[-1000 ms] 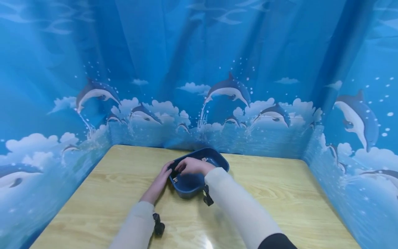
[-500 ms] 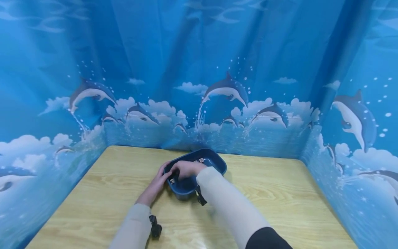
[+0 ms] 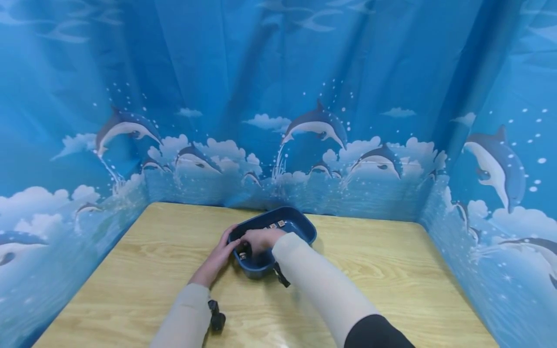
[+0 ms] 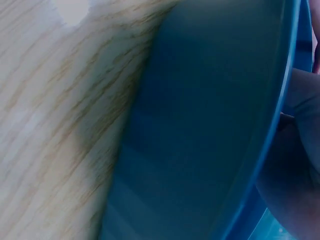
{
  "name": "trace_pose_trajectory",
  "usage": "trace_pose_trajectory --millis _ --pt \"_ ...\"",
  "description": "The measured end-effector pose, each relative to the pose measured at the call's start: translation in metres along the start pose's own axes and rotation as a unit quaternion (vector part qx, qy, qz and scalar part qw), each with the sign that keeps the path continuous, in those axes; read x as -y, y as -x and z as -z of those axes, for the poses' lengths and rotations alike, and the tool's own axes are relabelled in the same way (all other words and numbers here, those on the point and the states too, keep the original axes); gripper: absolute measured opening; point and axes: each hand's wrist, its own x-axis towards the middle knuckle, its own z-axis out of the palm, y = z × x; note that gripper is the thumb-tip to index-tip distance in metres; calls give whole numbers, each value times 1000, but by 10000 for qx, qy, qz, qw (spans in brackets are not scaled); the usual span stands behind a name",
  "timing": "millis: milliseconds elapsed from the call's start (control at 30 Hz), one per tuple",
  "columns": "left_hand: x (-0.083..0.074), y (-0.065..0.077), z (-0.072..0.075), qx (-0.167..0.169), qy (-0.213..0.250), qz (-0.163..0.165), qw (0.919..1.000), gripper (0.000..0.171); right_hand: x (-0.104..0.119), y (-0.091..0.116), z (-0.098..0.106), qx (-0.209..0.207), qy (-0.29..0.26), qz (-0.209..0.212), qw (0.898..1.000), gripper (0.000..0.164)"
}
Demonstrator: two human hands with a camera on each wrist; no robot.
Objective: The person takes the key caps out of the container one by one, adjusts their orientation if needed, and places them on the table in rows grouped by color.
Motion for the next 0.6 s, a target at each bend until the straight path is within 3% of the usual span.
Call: trace_pose_trajectory --millis 233,467,600 --pt "-2 0 1 23 170 -84 9998 57 -7 10 2 95 -336 33 9994 25" --pt "-2 1 0 40 80 152 9998 60 -16 22 7 75 -318 -186 9993 25" --pt "-2 1 -1 22 86 130 9999 59 -21 29 12 1 -273 -281 9992 26"
